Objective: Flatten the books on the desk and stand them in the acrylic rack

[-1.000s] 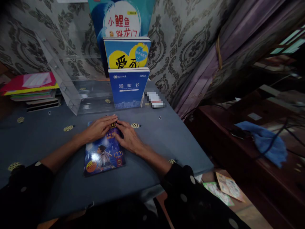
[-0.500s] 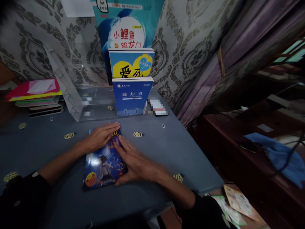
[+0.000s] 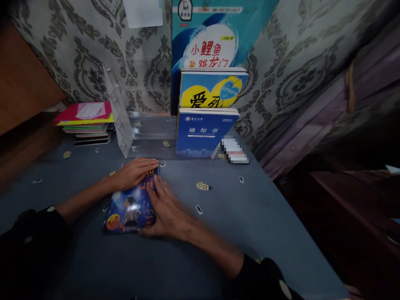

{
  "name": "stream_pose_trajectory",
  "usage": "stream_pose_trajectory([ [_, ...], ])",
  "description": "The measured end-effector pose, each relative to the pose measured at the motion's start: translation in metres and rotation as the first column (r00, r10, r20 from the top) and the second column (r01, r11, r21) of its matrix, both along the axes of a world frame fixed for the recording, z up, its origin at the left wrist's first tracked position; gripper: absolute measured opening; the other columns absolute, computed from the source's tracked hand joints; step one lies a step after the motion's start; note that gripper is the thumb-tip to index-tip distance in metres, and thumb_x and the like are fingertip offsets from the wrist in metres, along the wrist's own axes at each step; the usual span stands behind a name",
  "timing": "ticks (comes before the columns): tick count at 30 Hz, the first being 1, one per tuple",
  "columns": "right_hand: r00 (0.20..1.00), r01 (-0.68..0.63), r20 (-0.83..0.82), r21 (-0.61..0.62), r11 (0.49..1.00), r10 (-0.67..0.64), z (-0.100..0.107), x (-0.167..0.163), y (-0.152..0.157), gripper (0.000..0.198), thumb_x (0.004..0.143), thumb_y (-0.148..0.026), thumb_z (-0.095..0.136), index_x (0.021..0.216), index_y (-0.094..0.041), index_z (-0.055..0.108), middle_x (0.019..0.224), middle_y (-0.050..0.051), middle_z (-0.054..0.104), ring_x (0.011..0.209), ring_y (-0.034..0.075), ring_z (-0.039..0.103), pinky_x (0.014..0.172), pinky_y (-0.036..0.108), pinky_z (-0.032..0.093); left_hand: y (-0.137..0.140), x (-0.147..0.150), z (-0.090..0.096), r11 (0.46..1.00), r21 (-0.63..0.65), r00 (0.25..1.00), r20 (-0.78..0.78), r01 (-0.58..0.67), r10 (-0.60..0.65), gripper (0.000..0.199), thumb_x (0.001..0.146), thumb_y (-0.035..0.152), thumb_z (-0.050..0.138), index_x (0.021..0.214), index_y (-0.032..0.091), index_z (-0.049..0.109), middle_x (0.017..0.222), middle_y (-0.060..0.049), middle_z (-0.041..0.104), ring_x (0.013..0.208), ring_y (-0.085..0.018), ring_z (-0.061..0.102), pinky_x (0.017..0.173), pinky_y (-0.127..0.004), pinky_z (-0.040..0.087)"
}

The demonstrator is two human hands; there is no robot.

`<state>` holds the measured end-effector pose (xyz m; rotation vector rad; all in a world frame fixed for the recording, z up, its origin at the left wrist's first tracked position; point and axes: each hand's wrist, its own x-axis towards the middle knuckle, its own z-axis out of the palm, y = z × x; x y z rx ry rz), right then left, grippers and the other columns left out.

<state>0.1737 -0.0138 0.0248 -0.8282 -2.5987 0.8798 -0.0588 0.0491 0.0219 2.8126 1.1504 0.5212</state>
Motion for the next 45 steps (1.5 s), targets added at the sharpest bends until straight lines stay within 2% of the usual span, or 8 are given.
stream_pose_trajectory([
  [9,0.999,0.032,0.036,0.017,0.999,-0.032,-0.003,-0.020,0.023,0.123,0.064,-0.056,0.084,0.159,-0.014,0.018,0.165,0.023,0.010,0.152,0.041,0.013,0.120,0.061,0.026,0.022,-0.017,0.000,0.999,0.014,0.999,-0.031,-0.033,0.034,0.045,0.092,0.011,0.044,0.133,0.020,0.059,0.138,-0.010,0.062,0.125,-0.024,0.057,0.103,-0.050,0.046],
  [16,1.000,0.030,0.009,0.038,0.999,-0.030,-0.003,-0.019,0.019,0.112,0.068,-0.053,0.084,0.155,-0.008,0.031,0.164,0.026,0.015,0.152,0.042,0.015,0.120,0.060,0.027,0.028,-0.021,-0.006,0.999,0.035,0.999,0.033,0.014,-0.015,0.043,0.093,0.010,0.044,0.131,0.019,0.060,0.135,-0.009,0.064,0.121,-0.023,0.059,0.102,-0.047,0.047],
  [21,0.998,0.036,-0.056,0.096,0.995,-0.031,-0.018,-0.014,0.014,0.100,0.075,-0.058,0.078,0.154,-0.016,0.034,0.164,0.021,0.020,0.151,0.039,0.020,0.120,0.060,0.028,0.028,-0.021,-0.011,0.999,0.042,0.995,0.098,0.018,-0.022,0.042,0.093,0.010,0.045,0.130,0.018,0.061,0.133,-0.010,0.066,0.119,-0.022,0.060,0.102,-0.046,0.048],
  [24,0.996,0.044,-0.088,0.131,0.990,-0.033,-0.024,-0.013,0.012,0.094,0.077,-0.057,0.077,0.153,-0.018,0.037,0.164,0.019,0.023,0.150,0.038,0.023,0.119,0.060,0.031,0.022,-0.018,-0.012,0.999,0.040,0.993,0.118,0.015,-0.020,0.044,0.091,0.008,0.046,0.130,0.020,0.062,0.132,-0.009,0.066,0.119,-0.022,0.061,0.102,-0.046,0.048],
  [30,0.997,0.036,-0.077,0.188,0.981,-0.021,-0.022,-0.016,0.011,0.091,0.079,-0.057,0.075,0.147,-0.005,0.044,0.158,0.029,0.030,0.148,0.040,0.028,0.117,0.059,0.034,0.003,-0.013,-0.008,0.998,0.052,0.993,0.111,0.041,-0.046,0.044,0.090,0.009,0.047,0.129,0.020,0.063,0.128,-0.008,0.068,0.119,-0.022,0.061,0.103,-0.047,0.048],
  [35,0.996,0.050,-0.078,0.230,0.972,-0.033,-0.022,-0.015,0.007,0.083,0.082,-0.056,0.072,0.145,-0.008,0.048,0.157,0.026,0.035,0.146,0.039,0.033,0.117,0.058,0.037,-0.012,-0.010,-0.004,0.995,0.051,0.990,0.110,0.084,-0.089,0.041,0.093,0.010,0.045,0.128,0.018,0.063,0.128,-0.010,0.067,0.119,-0.022,0.060,0.103,-0.048,0.048],
  [40,0.996,0.068,-0.067,0.282,0.957,-0.051,-0.017,-0.015,-0.001,0.069,0.085,-0.054,0.071,0.137,-0.010,0.057,0.149,0.025,0.047,0.141,0.038,0.043,0.112,0.057,0.043,-0.023,-0.007,-0.004,0.989,0.092,0.985,0.113,0.120,-0.130,0.038,0.093,0.009,0.045,0.126,0.014,0.064,0.125,-0.012,0.068,0.117,-0.023,0.062,0.100,-0.047,0.051],
  [45,0.991,0.096,-0.123,0.315,0.944,-0.060,-0.017,-0.011,-0.009,0.054,0.089,-0.046,0.068,0.129,-0.011,0.061,0.142,0.023,0.056,0.134,0.035,0.053,0.108,0.054,0.049,-0.037,-0.005,-0.004,0.986,0.094,0.980,0.132,0.136,-0.148,0.039,0.094,0.009,0.043,0.127,0.017,0.063,0.125,-0.011,0.068,0.118,-0.022,0.061,0.099,-0.046,0.052],
])
